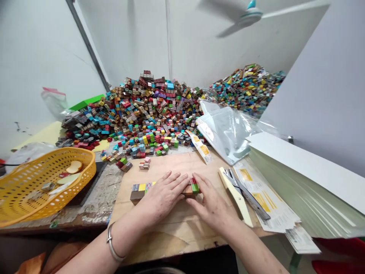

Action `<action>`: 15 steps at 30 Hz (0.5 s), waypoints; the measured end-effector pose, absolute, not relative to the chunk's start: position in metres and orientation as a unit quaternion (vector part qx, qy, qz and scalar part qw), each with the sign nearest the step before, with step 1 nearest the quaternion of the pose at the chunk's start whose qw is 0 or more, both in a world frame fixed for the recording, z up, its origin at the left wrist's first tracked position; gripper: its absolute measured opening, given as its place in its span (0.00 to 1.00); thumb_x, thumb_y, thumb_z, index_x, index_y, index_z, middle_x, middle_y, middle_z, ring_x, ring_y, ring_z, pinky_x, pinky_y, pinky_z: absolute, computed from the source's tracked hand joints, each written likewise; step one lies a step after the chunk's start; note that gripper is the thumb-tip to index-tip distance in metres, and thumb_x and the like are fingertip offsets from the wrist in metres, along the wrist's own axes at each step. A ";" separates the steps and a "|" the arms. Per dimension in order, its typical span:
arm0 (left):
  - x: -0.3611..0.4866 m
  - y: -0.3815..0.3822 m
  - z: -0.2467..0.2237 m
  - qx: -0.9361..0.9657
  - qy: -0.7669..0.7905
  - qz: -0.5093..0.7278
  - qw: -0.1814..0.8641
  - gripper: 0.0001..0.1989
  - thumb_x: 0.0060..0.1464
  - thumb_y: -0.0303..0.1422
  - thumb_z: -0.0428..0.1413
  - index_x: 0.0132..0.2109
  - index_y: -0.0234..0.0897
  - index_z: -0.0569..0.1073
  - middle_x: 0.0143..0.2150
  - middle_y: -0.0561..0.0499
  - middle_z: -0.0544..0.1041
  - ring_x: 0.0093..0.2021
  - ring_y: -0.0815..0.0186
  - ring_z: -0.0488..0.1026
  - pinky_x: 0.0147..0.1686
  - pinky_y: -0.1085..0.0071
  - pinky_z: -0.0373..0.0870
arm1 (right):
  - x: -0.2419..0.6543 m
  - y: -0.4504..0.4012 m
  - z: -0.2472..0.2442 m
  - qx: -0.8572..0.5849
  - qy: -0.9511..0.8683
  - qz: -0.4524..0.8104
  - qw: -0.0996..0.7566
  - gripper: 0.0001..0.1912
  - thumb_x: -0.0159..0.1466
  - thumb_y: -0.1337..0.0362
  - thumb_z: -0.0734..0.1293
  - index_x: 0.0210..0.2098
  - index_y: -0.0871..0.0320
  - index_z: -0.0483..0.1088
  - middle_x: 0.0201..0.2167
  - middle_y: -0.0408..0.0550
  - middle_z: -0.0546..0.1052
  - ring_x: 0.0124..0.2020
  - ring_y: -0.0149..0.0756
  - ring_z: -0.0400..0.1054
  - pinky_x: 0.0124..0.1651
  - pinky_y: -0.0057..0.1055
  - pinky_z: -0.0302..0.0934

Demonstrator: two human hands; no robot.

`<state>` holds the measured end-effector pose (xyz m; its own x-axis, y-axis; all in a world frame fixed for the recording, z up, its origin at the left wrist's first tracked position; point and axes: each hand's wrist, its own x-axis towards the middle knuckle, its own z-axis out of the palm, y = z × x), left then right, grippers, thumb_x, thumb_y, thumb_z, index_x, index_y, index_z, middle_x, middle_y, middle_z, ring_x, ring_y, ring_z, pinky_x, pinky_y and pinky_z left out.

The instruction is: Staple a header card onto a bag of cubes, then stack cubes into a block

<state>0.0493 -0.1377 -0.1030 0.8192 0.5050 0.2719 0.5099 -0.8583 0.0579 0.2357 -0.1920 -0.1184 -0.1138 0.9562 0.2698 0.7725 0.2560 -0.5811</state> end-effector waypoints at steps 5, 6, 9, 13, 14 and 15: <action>0.048 -0.140 -0.100 -0.948 -0.281 -0.149 0.002 0.24 0.63 0.37 0.38 0.62 0.29 0.50 0.62 0.47 0.61 0.61 0.63 0.56 0.62 0.64 0.44 | 0.247 -0.177 -0.128 -0.567 -0.749 0.119 0.321 0.21 0.59 0.60 0.61 0.51 0.56 0.65 0.47 0.58 0.71 0.41 0.45 0.70 0.33 0.35 0.70; 0.047 -0.140 -0.100 -0.948 -0.280 -0.150 0.006 0.24 0.63 0.37 0.37 0.62 0.28 0.50 0.62 0.47 0.60 0.61 0.63 0.56 0.62 0.65 0.45 | 0.249 -0.174 -0.130 -0.559 -0.753 0.113 0.327 0.20 0.59 0.59 0.62 0.50 0.56 0.66 0.46 0.57 0.72 0.40 0.44 0.71 0.32 0.34 0.70; 0.045 -0.140 -0.099 -0.952 -0.267 -0.147 0.030 0.23 0.64 0.34 0.35 0.62 0.29 0.52 0.62 0.48 0.60 0.61 0.62 0.55 0.61 0.64 0.45 | 0.252 -0.167 -0.131 -0.538 -0.768 0.105 0.332 0.18 0.58 0.56 0.63 0.46 0.56 0.68 0.43 0.56 0.74 0.36 0.43 0.72 0.28 0.31 0.69; 0.043 -0.141 -0.099 -0.955 -0.255 -0.136 0.061 0.21 0.62 0.32 0.37 0.60 0.33 0.56 0.62 0.50 0.59 0.60 0.60 0.56 0.60 0.62 0.47 | 0.256 -0.165 -0.131 -0.526 -0.782 0.112 0.315 0.20 0.58 0.53 0.63 0.45 0.57 0.68 0.42 0.56 0.74 0.33 0.41 0.72 0.27 0.29 0.69; 0.042 -0.141 -0.099 -0.955 -0.256 -0.135 0.064 0.21 0.62 0.32 0.37 0.60 0.34 0.56 0.62 0.51 0.59 0.60 0.60 0.56 0.60 0.62 0.47 | 0.259 -0.165 -0.132 -0.527 -0.785 0.115 0.305 0.21 0.57 0.52 0.64 0.47 0.56 0.67 0.44 0.57 0.74 0.32 0.40 0.72 0.25 0.29 0.68; 0.042 -0.141 -0.099 -0.954 -0.258 -0.136 0.066 0.21 0.62 0.32 0.37 0.60 0.34 0.56 0.62 0.51 0.59 0.60 0.60 0.56 0.59 0.62 0.47 | 0.262 -0.165 -0.133 -0.529 -0.788 0.115 0.294 0.24 0.55 0.51 0.65 0.49 0.56 0.66 0.45 0.57 0.73 0.31 0.40 0.72 0.23 0.28 0.68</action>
